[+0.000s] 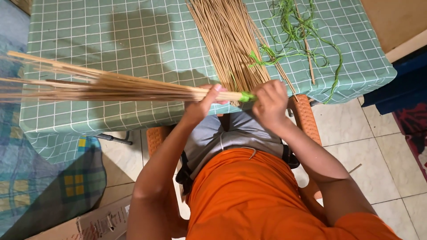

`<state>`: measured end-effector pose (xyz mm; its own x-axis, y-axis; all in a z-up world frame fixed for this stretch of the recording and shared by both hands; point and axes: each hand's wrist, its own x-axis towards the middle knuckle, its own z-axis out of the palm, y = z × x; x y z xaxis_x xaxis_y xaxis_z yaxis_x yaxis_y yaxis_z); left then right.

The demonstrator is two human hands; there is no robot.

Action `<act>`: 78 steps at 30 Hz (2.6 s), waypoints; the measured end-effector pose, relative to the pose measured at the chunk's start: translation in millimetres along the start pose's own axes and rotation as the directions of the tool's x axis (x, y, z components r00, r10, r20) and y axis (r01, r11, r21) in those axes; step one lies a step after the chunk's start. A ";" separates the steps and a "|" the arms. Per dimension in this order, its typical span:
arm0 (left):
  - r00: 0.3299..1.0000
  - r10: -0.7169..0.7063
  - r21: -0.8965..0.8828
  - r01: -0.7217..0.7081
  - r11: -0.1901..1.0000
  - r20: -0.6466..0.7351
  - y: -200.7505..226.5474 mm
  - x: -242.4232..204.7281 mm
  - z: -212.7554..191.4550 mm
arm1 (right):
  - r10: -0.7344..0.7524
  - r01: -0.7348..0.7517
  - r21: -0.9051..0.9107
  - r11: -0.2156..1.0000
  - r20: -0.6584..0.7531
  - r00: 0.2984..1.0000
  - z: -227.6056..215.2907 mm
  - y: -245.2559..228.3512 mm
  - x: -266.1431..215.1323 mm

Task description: Assembling broom bundles by gathering wooden sticks and tying them with green plastic string.

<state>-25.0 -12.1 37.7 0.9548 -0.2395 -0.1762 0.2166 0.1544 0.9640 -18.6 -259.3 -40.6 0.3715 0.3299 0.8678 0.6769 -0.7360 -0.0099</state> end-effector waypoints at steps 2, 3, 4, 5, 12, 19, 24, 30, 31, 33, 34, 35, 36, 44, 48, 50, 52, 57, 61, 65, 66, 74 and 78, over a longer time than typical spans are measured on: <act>0.933 -0.265 0.209 0.318 0.925 -0.245 47.6 -25.5 12.3 | 0.007 -0.007 -0.001 1.000 -0.019 1.000 -5.5 19.5 -9.2; 0.933 -0.265 0.208 0.317 0.925 -0.245 32.2 -17.4 2.9 | 0.006 -0.006 -0.001 1.000 -0.018 1.000 -13.3 9.6 12.0; 0.962 -0.063 -0.045 0.054 0.998 -0.264 16.5 -10.6 -7.8 | 0.106 -0.096 0.117 0.988 -0.079 0.991 -19.7 -1.7 33.0; 0.934 0.128 -0.280 -0.228 0.933 -0.333 0.9 -4.2 -18.5 | 0.210 -0.175 0.239 0.955 -0.128 0.969 -26.4 -13.2 54.1; 0.951 0.231 -0.418 -0.299 0.858 -0.206 -34.3 20.7 -24.2 | 0.597 -0.534 0.845 -0.004 0.431 0.677 -25.9 -34.5 48.5; 0.970 0.235 -0.288 -0.241 0.927 -0.058 -48.6 24.2 -37.4 | 0.606 -0.589 0.783 -0.198 0.571 0.555 -27.3 -14.9 46.4; 0.972 0.231 -0.176 -0.221 0.959 0.034 -44.5 18.9 -31.8 | 0.466 -0.663 0.745 0.071 0.563 0.683 -35.1 0.3 42.6; 0.969 0.184 -0.121 -0.165 0.979 0.168 -41.8 12.0 -18.7 | 0.157 -0.592 0.682 0.429 0.589 0.793 -53.7 -14.9 64.5; 0.962 0.207 -0.113 -0.189 0.975 0.178 -36.1 8.7 -16.1 | 0.136 -0.582 0.683 0.442 0.590 0.796 -55.3 -18.9 66.4; 0.953 0.233 -0.105 -0.217 0.971 0.191 -36.8 11.4 -18.3 | 0.116 -0.568 0.684 0.458 0.588 0.801 -55.1 -20.8 67.1; 0.953 0.235 -0.112 -0.216 0.970 0.193 -44.1 16.0 -23.0 | 0.135 -0.566 0.675 0.474 0.579 0.804 -53.8 -19.5 64.9; 0.952 0.236 -0.119 -0.216 0.969 0.195 -51.4 20.5 -27.9 | 0.153 -0.563 0.666 0.489 0.570 0.807 -52.3 -18.3 62.7; 0.952 0.234 -0.118 -0.214 0.970 0.196 -46.3 17.0 -26.2 | 0.155 -0.564 0.666 0.489 0.570 0.807 -51.5 -17.5 60.8; 0.931 0.304 0.000 -0.310 0.951 0.201 -28.5 10.2 -24.1 | 0.231 -0.598 0.631 0.494 0.568 0.790 -40.0 -10.5 51.8; 0.940 0.298 -0.005 -0.301 0.954 0.166 -30.3 8.9 -21.6 | 0.211 -0.597 0.659 0.457 0.571 0.793 -46.1 -20.7 63.2; 0.938 0.327 0.067 -0.336 0.940 0.112 -24.7 5.9 -19.7 | 0.239 -0.578 0.655 0.486 0.537 0.809 -41.0 -16.3 56.9; 0.944 0.322 0.045 -0.325 0.945 0.068 -28.6 8.8 -15.6 | 0.239 -0.633 0.676 0.378 0.589 0.772 -43.1 -15.6 57.5; 0.965 0.261 -0.103 -0.256 0.961 0.039 -38.2 15.2 -26.9 | 0.169 -0.784 0.621 -0.010 0.774 0.611 -38.9 -15.9 54.2; 0.955 0.284 -0.098 -0.275 0.956 0.090 -45.8 21.5 -30.6 | 0.254 -0.750 0.662 -0.009 0.727 0.638 -32.9 -14.1 47.5; 0.953 0.301 -0.092 -0.296 0.951 0.039 -33.6 13.4 -25.4 | 0.388 -0.688 0.711 0.146 0.598 0.701 -36.8 -19.5 54.3; 0.949 0.312 -0.092 -0.307 0.947 0.037 -35.9 16.1 -27.0 | 0.381 -0.682 0.716 0.153 0.594 0.709 -34.5 -19.2 52.2; 0.945 0.314 -0.220 -0.288 0.932 0.095 -39.0 15.5 -29.0 | 0.200 -0.534 0.536 -0.653 0.803 0.562 -21.8 -1.8 33.5; 0.918 0.391 -0.183 -0.374 0.909 0.066 -21.6 12.9 -21.8 | 0.294 -0.460 0.594 -0.660 0.767 0.570 -9.7 3.1 22.7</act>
<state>-12.9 2.4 10.2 0.9479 -0.2223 0.2284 -0.1232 0.4054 0.9058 -14.2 -259.7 -16.2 0.8983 0.4252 0.1105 -0.2398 0.6852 -0.6877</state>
